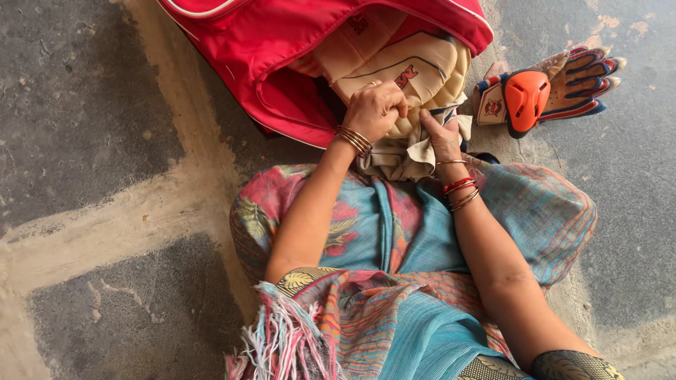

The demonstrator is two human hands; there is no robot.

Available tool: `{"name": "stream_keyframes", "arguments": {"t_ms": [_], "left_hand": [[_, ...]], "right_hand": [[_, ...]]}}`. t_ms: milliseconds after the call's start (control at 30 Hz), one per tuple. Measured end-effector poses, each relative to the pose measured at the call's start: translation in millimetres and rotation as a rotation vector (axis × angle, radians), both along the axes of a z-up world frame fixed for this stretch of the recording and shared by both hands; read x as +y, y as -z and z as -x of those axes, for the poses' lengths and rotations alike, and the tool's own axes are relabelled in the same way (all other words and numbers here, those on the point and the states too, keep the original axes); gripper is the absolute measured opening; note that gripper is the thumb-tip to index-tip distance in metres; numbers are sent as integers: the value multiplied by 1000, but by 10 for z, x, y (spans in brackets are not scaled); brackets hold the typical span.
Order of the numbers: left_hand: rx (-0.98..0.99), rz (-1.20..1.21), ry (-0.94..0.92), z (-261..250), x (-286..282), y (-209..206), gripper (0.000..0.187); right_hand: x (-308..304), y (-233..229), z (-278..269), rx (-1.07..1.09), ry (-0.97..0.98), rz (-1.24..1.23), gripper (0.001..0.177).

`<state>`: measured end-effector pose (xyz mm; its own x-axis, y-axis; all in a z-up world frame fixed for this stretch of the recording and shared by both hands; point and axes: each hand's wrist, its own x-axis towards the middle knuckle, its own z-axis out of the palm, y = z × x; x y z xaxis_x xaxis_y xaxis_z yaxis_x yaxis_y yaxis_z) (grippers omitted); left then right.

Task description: The person wipes down cricket equipment, including leg guards and a helmet, with a cloth.

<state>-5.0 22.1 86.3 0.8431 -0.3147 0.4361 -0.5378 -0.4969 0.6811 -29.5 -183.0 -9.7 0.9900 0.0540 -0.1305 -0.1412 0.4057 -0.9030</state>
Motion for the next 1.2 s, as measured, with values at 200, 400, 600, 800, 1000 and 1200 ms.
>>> {"name": "stream_keyframes", "arguments": {"t_ms": [200,400,600,800,1000,1200], "left_hand": [[-20,-83,-6,148,-106,145,10],[178,411,120,231,-344,668,22],[213,702,-453,-931,693,1132,34],[60,327,-458,-1279,1633,697,29],[1,-306,-606,-1165,1401,615,40],[-361,-549,-785,-1299,1445,1078,31]], "right_hand": [[-88,73,38,-15,10,199,28],[-74,149,117,-9,45,144,22],[-39,52,218,64,35,171,23],[18,-59,189,9,2,119,29],[20,-230,131,-6,-172,316,28],[-305,-783,30,43,-522,878,30]]}}
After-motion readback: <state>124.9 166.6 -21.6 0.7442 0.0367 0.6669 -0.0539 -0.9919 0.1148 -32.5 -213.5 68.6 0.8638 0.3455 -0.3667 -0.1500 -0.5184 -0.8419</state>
